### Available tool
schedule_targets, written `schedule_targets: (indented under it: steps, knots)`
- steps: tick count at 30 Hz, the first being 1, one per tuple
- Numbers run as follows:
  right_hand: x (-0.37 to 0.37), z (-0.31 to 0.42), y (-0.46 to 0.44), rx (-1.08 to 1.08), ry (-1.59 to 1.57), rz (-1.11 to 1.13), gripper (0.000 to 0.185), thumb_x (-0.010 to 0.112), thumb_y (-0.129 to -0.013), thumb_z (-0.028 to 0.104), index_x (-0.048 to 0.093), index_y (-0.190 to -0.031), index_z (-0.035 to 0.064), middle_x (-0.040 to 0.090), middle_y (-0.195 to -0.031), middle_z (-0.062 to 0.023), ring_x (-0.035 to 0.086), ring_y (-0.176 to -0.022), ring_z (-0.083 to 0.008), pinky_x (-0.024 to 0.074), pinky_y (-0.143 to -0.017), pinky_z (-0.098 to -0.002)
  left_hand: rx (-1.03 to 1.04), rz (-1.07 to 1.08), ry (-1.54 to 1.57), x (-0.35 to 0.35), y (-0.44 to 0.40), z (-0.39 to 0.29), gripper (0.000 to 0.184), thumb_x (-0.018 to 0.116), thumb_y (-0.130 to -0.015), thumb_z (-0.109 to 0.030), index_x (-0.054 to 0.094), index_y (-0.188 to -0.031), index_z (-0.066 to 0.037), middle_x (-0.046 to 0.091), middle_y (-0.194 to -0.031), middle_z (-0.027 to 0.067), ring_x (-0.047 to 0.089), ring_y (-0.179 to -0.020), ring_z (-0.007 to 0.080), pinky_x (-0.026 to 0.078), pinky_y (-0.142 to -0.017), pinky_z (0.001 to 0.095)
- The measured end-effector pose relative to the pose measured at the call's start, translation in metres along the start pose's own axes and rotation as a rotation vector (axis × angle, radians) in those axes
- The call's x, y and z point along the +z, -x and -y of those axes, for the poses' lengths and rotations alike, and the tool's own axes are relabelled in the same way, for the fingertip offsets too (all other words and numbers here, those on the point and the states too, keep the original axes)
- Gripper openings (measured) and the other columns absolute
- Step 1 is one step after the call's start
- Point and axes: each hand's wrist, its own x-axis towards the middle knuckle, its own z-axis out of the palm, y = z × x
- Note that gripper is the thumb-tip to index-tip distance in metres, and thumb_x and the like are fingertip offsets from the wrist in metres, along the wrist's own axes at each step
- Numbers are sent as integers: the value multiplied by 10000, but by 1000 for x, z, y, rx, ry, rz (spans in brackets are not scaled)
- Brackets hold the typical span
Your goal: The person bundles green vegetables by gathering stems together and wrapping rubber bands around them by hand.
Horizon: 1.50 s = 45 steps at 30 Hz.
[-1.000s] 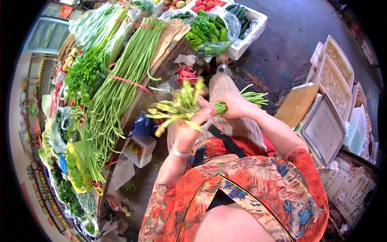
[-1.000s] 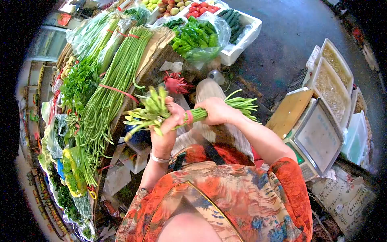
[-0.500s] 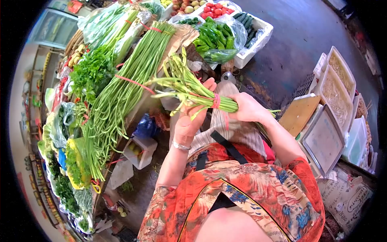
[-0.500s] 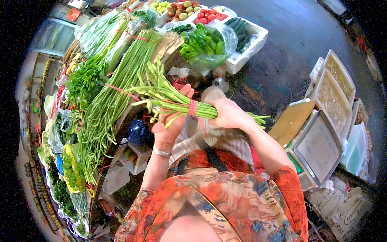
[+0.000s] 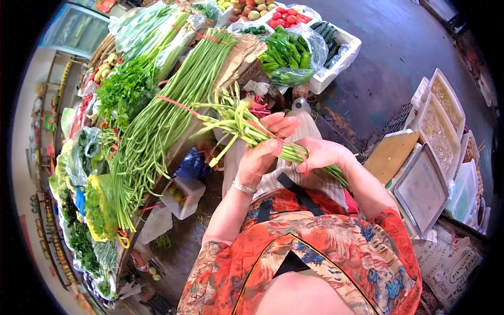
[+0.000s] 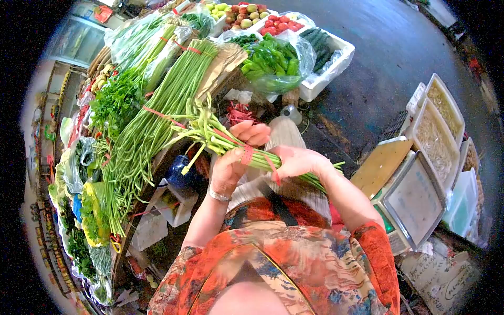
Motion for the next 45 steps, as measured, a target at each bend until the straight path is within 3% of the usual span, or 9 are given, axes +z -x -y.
schedule_targets:
  steps: [2, 4, 11, 19, 22, 23, 31, 40, 45]
  knots:
    - [2, -11, 0, -112, -57, -43, 494, 718, -691, 223, 578, -1115, 11, 669, -901, -185, 647, -829, -304, 502, -767, -388, 12, -68, 54, 0, 1, -1, 390, 714, -846, -192, 562, -1187, -77, 598, -1265, 182, 535, -1233, 339, 376, -1092, 480]
    - [7, 6, 3, -175, 335, -333, 570, 745, -694, 246, 550, -1188, 40, 665, -966, -200, 650, -904, -352, 505, -788, -411, 5, -158, 53, 3, 4, 0, 349, 704, -860, -180, 565, -1165, -82, 611, -1222, 167, 556, -1191, 326, 392, -1073, 476]
    - [34, -13, -16, -144, 442, -676, 523, 708, -717, 194, 583, -1219, 124, 673, -921, -191, 641, -893, -394, 508, -770, -461, 21, -329, -59, 16, 6, -2, 223, 672, -896, -114, 576, -1092, -75, 644, -1070, 127, 617, -1025, 266, 467, -970, 417]
    - [27, -5, -26, -15, 472, -516, 344, 693, -711, 182, 654, -1043, 97, 672, -872, -203, 633, -869, -412, 504, -741, -490, 72, -425, -177, 13, 11, 20, 180, 691, -885, -50, 612, -1045, -65, 646, -891, 43, 594, -822, 134, 497, -790, 301]
    - [23, -8, -35, 125, 550, -368, 256, 687, -729, 190, 667, -932, 35, 667, -852, -227, 638, -866, -414, 503, -766, -502, 64, -639, -813, 18, 8, 35, 177, 763, -852, -113, 645, -979, -77, 646, -854, -34, 564, -727, 45, 471, -639, 215]
    - [23, -11, -36, 124, 553, -373, 256, 687, -729, 190, 667, -932, 35, 667, -852, -227, 638, -866, -414, 503, -766, -502, 154, -580, -665, 18, 7, 36, 172, 765, -852, -127, 647, -964, -73, 639, -825, -30, 562, -700, 61, 467, -614, 223]
    - [33, -1, -21, 72, 530, -562, 425, 670, -765, 209, 587, -1170, 111, 688, -962, -180, 652, -923, -381, 505, -800, -472, 118, -478, -39, 13, 9, 6, 136, 661, -920, -85, 565, -1013, -58, 575, -810, 18, 561, -759, 135, 493, -776, 311]
    - [30, -16, -6, 29, 521, -620, 288, 637, -758, 150, 638, -1041, 96, 682, -886, -186, 646, -897, -394, 498, -788, -480, 162, -414, 27, 17, 10, -6, 105, 626, -943, -90, 544, -1001, -61, 530, -795, 8, 528, -771, 146, 470, -854, 343]
    - [30, -35, -20, 18, 528, -617, 208, 683, -734, 184, 650, -926, 111, 679, -853, -175, 644, -869, -400, 504, -773, -492, 152, -477, -182, 30, 11, -6, 89, 613, -949, -82, 538, -974, -43, 565, -817, 33, 546, -774, 130, 472, -732, 272]
